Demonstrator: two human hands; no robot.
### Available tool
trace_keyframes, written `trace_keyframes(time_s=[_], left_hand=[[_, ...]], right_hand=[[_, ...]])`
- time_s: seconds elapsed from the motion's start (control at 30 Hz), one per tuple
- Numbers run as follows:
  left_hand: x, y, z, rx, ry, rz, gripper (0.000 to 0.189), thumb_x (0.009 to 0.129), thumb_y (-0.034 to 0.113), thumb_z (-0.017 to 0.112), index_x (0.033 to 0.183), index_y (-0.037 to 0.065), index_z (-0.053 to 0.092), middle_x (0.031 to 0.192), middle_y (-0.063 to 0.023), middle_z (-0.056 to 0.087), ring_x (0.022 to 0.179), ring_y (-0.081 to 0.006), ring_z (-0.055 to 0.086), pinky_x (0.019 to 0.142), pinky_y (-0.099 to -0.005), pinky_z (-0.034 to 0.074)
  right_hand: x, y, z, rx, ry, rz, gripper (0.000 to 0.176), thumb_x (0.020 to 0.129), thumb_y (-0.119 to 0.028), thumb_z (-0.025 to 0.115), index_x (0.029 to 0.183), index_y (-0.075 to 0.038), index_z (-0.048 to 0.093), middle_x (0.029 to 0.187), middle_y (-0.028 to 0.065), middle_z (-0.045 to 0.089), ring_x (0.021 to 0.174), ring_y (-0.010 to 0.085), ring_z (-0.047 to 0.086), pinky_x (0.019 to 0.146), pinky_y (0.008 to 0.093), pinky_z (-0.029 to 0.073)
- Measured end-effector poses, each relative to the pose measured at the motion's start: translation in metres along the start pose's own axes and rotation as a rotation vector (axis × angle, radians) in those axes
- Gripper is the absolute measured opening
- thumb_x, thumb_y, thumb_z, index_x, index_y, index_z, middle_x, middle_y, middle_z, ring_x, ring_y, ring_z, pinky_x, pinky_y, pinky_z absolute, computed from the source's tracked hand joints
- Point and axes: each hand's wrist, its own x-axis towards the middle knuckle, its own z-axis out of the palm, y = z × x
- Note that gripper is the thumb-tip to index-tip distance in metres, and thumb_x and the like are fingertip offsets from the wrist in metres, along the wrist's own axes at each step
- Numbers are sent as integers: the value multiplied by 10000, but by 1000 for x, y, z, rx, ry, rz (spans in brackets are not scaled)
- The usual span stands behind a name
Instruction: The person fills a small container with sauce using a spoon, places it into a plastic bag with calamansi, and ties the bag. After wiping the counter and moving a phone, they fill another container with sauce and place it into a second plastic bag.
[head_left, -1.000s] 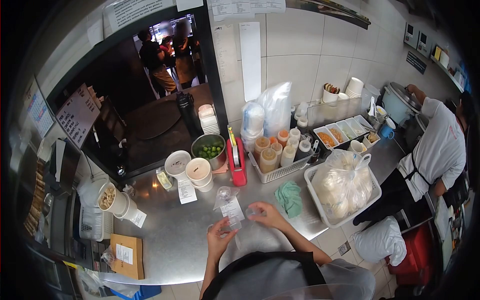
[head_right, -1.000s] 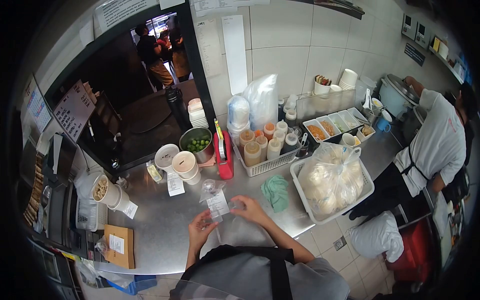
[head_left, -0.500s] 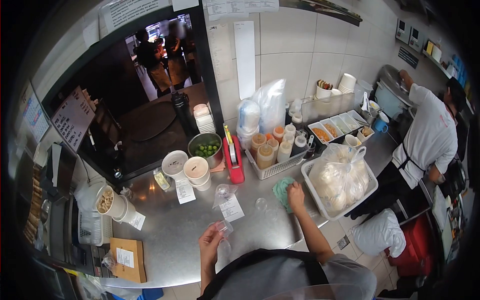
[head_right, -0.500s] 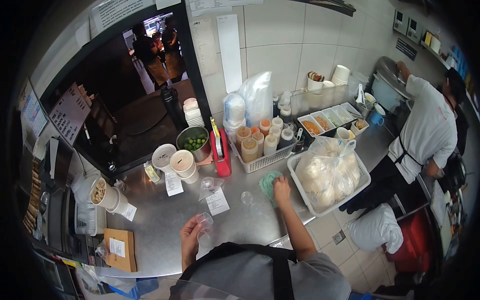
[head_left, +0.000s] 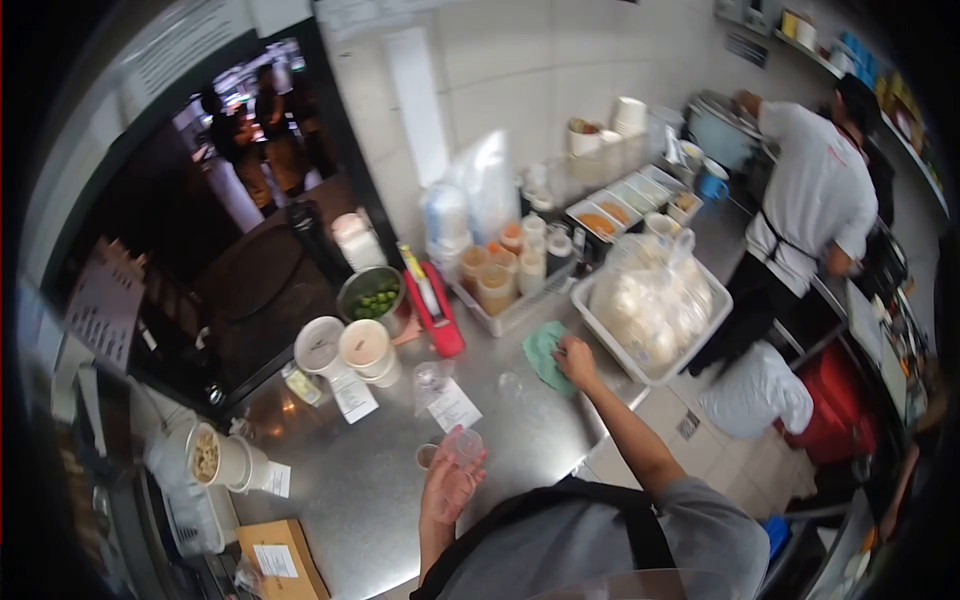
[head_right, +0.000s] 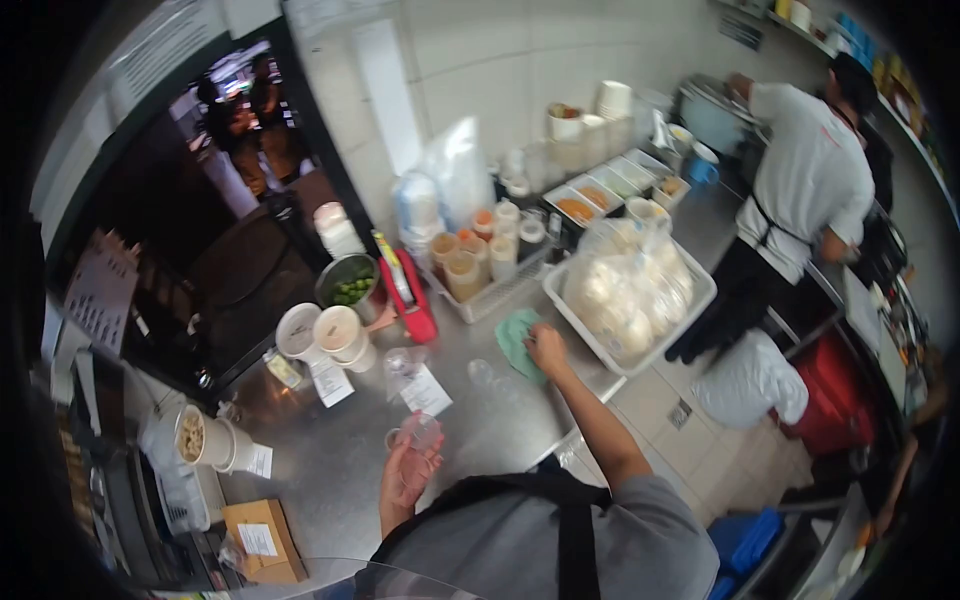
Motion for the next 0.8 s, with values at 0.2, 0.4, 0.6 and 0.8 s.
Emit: trace_keyframes(time_s=[0.2,0.4,0.6,0.8], left_hand=[[18,5,24,50,-32,2,546,861,165,557,1352,77,335,1172,-124,522,975,-268,579,705,-317,535],[80,10,69,454,-45,163,593,763,28,625,1307,9,391,1166,-109,526,950,-248,590,687,-295,531],[199,10,147,722,-31,371,601,716,-21,658,1276,12,442,1186,-81,520,984,-153,560,748,-254,484],[307,2,198,818,-10,451,570,735,7,686,1260,12,465,1169,-92,527,931,-127,562,764,-246,459]], right_hand=[[39,-31,-54,-187,-470,-133,317,832,-318,573,759,-15,628,786,190,632,758,347,615,650,441,479],[177,-30,-161,-24,-116,-283,161,807,-186,567,839,-57,657,772,138,653,749,305,635,661,405,499],[281,51,-138,-391,-289,-342,178,725,-147,666,869,-42,663,816,164,649,816,323,629,717,398,499],[301,73,-106,-211,-475,-323,116,690,-118,684,754,-38,630,776,151,643,789,318,625,695,402,498]])
